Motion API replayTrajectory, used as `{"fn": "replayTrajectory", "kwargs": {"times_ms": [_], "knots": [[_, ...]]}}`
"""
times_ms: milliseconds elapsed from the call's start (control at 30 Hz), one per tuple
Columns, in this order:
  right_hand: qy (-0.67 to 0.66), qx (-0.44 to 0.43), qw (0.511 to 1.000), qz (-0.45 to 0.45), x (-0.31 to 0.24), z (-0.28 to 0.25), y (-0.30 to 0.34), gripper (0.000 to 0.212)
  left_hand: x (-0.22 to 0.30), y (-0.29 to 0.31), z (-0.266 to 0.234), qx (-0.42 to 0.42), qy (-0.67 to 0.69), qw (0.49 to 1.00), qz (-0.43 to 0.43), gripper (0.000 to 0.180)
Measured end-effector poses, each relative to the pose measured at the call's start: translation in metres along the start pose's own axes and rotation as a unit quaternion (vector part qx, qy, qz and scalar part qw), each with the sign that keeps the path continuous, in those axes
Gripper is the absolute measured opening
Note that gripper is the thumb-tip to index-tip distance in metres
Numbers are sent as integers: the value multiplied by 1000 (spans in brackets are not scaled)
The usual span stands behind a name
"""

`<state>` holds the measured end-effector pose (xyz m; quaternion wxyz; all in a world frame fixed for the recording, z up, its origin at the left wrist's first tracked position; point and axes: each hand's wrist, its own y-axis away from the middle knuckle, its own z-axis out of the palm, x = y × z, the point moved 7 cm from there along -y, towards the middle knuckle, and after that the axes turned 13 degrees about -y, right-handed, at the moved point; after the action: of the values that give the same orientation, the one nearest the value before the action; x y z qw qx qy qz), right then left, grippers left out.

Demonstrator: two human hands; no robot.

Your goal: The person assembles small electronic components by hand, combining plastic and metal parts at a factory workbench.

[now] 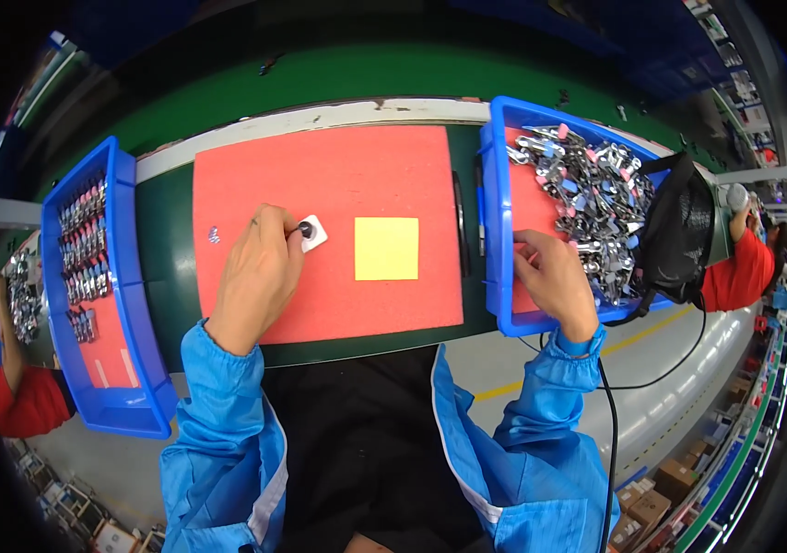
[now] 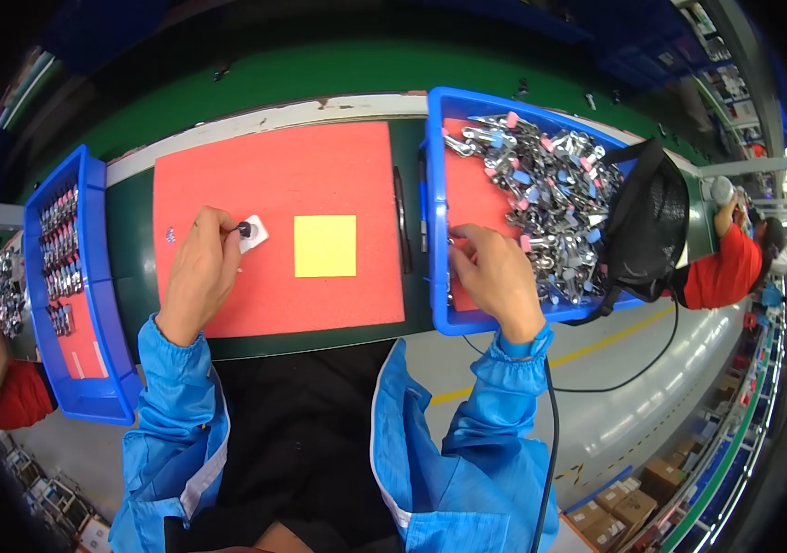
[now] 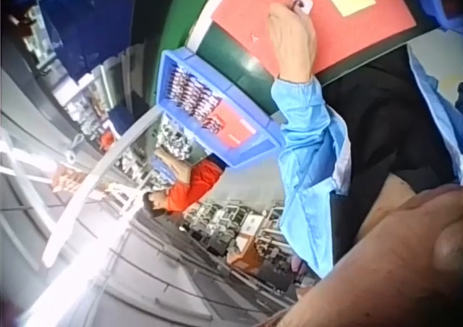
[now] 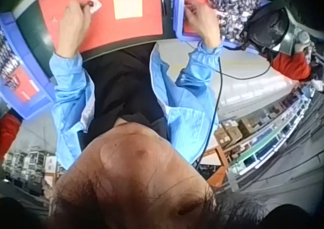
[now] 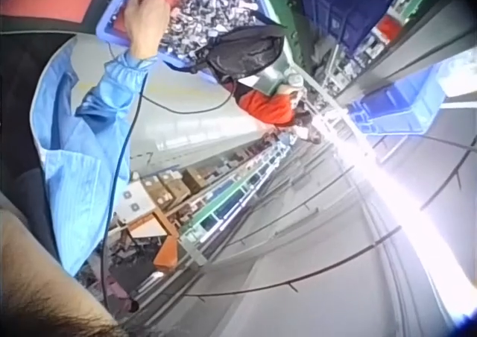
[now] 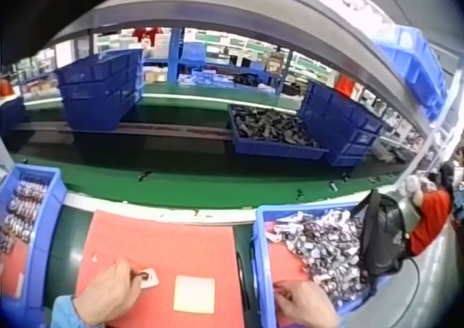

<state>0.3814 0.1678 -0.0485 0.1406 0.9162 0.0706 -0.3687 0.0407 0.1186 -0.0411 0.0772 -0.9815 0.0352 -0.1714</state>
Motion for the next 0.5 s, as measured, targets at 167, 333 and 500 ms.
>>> {"fn": "replayTrajectory", "kwargs": {"times_ms": [167,333,500], "knots": [[4,1,1000,-31,-3,4,0,18,-6,10,-2,-77,201,972,-97,8],[-117,30,991,49,6,-8,11,12,2,17,3,-122,379,915,-60,8],[-289,131,942,106,11,-26,33,14,5,23,-2,-150,464,872,-47,11]]}}
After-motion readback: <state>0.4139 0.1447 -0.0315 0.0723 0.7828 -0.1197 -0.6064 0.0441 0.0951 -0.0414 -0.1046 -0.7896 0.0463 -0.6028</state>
